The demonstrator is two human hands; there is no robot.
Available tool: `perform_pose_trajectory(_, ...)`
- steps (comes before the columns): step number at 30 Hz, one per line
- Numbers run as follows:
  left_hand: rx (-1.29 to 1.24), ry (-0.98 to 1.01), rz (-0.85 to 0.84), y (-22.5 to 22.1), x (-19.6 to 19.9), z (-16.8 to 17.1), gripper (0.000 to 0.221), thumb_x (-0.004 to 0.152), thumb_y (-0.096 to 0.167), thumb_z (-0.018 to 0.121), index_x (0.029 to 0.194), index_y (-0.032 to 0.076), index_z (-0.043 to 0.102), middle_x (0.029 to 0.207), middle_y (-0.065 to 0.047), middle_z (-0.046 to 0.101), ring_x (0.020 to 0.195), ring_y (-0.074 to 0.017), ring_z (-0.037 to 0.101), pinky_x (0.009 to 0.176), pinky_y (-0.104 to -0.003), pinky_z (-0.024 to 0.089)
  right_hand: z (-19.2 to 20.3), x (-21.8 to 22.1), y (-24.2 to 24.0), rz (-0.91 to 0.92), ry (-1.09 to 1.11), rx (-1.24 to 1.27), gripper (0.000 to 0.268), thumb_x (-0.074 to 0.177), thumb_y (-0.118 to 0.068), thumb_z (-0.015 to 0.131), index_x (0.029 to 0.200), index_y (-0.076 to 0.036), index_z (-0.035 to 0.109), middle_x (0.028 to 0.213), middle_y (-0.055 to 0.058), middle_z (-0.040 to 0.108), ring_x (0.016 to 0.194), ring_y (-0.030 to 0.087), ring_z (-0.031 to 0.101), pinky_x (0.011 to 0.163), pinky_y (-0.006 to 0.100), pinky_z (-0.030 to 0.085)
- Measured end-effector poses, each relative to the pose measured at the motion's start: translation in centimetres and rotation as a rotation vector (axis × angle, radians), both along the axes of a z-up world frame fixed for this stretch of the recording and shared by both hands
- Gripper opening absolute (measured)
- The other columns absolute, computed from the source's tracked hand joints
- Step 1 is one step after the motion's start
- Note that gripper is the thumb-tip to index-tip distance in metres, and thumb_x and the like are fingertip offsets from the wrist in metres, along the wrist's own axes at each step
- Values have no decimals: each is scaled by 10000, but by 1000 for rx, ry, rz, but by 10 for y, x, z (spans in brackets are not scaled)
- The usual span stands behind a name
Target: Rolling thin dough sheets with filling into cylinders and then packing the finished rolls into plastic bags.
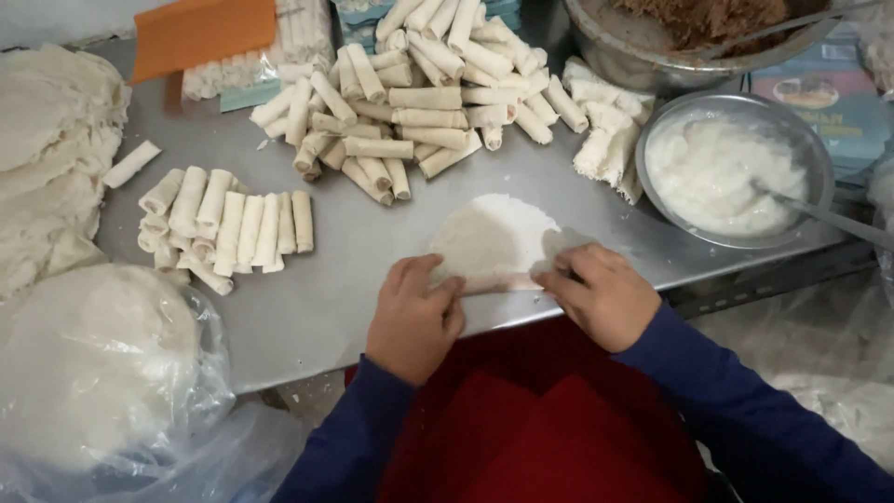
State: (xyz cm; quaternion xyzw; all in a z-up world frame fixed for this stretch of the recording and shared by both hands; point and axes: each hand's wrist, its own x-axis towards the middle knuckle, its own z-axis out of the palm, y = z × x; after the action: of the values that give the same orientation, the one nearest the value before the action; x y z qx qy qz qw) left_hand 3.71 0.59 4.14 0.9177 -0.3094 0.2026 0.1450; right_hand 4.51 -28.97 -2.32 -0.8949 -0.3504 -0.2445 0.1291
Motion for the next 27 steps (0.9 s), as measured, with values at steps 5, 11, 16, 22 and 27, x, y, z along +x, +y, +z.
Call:
perform_pose_trajectory(5, 176, -100, 49, 5, -5, -34, 255, 893, 206, 695, 1134, 136, 741, 737, -55, 629, 667, -237, 635, 610, -349, 502, 22, -8, -4, -29, -60, -60, 133, 961, -182, 694, 1068, -164, 772, 735, -6, 630, 705, 199, 655, 684, 331, 531)
perform_pose_trajectory(11, 115, -81, -93, -14, -26, -2, 305, 944, 11, 653, 1246, -23, 680, 1002, -226, 741, 1017, -354, 729, 1003, -429, 555, 26, -28, 6, 20, -53, -47, 207, 981, -155, 660, 1161, -93, 740, 928, 113, 718, 901, 273, 717, 860, 370, 594)
perform_pose_trajectory(16, 48, -84, -365, -19, -19, -25, 262, 972, -33, 624, 1224, -99, 660, 1125, -233, 700, 1181, -341, 673, 1146, -456, 488, 17, -25, 25, 201, -48, 91, 224, 1030, -129, 600, 1192, -12, 702, 1073, 189, 671, 1030, 346, 681, 1017, 483, 556)
perform_pose_trajectory(22, 144, -121, -241, -14, 4, -72, 212, 952, 42, 700, 1159, 6, 724, 1032, -87, 720, 981, -227, 720, 1028, -405, 530, 15, -13, 35, 174, 132, 61, 201, 972, -19, 639, 1140, 70, 704, 1005, 217, 713, 947, 348, 689, 938, 450, 580)
perform_pose_trajectory(27, 53, -27, -201, -18, 12, -24, 264, 977, 225, 727, 1103, -4, 757, 1032, -138, 737, 1118, -257, 660, 1028, -406, 470, 13, 0, 34, 126, 135, 116, 232, 1021, -211, 603, 1143, -45, 707, 1107, 128, 697, 1051, 293, 656, 974, 386, 540)
